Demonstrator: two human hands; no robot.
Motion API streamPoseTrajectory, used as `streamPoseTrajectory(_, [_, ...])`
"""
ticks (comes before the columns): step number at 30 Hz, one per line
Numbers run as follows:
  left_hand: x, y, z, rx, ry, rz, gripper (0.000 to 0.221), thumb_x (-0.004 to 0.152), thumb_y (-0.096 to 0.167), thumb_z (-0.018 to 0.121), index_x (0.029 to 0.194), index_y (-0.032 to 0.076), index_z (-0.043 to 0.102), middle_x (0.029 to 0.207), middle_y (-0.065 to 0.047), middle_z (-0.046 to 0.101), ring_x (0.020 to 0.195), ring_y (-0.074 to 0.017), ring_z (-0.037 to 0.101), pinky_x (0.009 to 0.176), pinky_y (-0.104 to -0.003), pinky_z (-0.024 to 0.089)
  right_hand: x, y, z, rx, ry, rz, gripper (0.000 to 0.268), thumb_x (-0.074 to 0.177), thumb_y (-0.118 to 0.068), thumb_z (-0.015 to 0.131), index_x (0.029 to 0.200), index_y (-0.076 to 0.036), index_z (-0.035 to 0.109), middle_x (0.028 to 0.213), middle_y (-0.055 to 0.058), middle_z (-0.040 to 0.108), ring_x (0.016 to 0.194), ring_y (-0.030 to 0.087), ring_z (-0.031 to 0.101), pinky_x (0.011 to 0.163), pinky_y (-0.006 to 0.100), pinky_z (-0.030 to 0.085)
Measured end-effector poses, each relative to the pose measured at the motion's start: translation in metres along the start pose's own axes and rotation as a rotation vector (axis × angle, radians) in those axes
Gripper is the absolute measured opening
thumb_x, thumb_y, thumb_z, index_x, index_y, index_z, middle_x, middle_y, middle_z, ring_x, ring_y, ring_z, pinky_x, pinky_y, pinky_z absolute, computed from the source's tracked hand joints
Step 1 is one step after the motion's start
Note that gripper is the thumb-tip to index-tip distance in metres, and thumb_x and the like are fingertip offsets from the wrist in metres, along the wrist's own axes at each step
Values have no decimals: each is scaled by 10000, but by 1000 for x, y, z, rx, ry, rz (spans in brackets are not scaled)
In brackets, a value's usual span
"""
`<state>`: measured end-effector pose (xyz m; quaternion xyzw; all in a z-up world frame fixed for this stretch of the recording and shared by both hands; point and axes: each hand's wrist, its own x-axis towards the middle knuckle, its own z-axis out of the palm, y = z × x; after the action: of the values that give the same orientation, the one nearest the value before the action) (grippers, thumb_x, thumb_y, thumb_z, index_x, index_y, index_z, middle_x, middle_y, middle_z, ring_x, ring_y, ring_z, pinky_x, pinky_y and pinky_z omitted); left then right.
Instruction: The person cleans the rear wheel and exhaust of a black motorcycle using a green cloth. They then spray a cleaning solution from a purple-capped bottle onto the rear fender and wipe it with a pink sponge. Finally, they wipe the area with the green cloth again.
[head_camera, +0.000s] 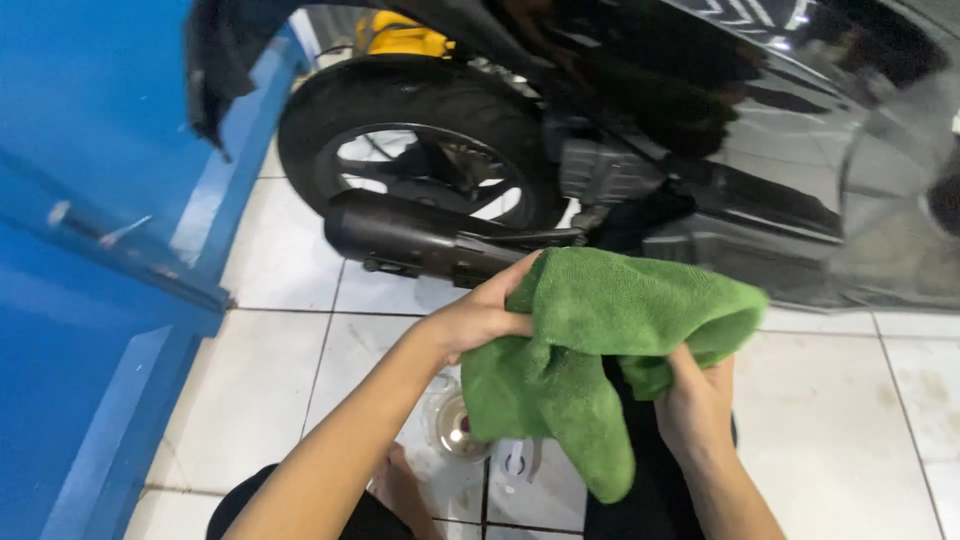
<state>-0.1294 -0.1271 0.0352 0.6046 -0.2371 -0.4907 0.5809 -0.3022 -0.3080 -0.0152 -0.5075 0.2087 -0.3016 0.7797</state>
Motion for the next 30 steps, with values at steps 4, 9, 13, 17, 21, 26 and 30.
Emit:
streamPoseTrajectory(4, [11, -22, 28, -158, 6, 290, 966, 780, -110, 643, 1609, 163, 229, 1553, -167, 409, 1375, -311, 486, 1118, -468, 476, -6, 7, -27, -33, -78, -136, 445, 838, -122, 737, 1251, -28, 598, 1226, 131, 689, 1136, 286, 688, 977, 418, 587])
streamPoseTrajectory(9, [17, -14, 75, -415, 138, 534, 680, 762, 17, 744, 1387, 91, 486, 1127, -80, 643, 1010, -195, 652, 879, -333, 549, -31, 21, -55, -170, -191, -227, 840, 655, -214, 867, 1374, -25, 476, 1337, 156, 623, 1236, 301, 631, 1054, 447, 537])
streamPoseTrajectory(13, [20, -10, 94, -438, 373, 284, 413, 777, 148, 757, 1170, 76, 653, 1017, -65, 720, 925, -192, 693, 789, -332, 571, -44, 26, -69, -315, -326, -312, 1244, 470, -308, 997, 1497, -20, 354, 1447, 182, 556, 1336, 317, 574, 1131, 476, 487])
streamPoseTrajectory(17, [2, 41, 117, -353, 542, 47, 323, 844, 315, 735, 1065, 82, 775, 1005, -54, 787, 936, -190, 717, 828, -334, 571, -43, -19, -42, -332, 63, 5, 589, 709, -33, 828, 1240, -10, 573, 1160, 161, 755, 1029, 256, 735, 908, 373, 614])
streamPoseTrajectory(21, [-22, 99, 117, 72, 323, -524, 580, 776, 536, 606, 1132, 80, 652, 1248, -53, 769, 1208, -160, 703, 1055, -307, 452, -34, -62, -54, -240, 169, 84, 208, 950, -187, 619, 1117, -82, 551, 909, 73, 642, 730, 177, 580, 623, 311, 472])
streamPoseTrajectory(26, [-16, 85, 117, 381, 16, -621, 714, 839, 620, 442, 1333, 132, 608, 1413, 45, 625, 1339, -113, 576, 1122, -307, 422, -19, -103, -59, -572, 230, 258, 474, 1133, -357, 440, 700, -182, 360, 672, -52, 338, 618, 102, 324, 564, 288, 254])
streamPoseTrajectory(30, [-5, 56, 114, 379, -3, -513, 985, 825, 713, 268, 1639, 200, 54, 1739, 43, 66, 1597, -159, 85, 1278, -403, 108, -1, -105, -67, -345, 269, 529, 801, 943, -702, 165, 1284, -125, 603, 1135, 143, 645, 1032, 320, 617, 823, 471, 474])
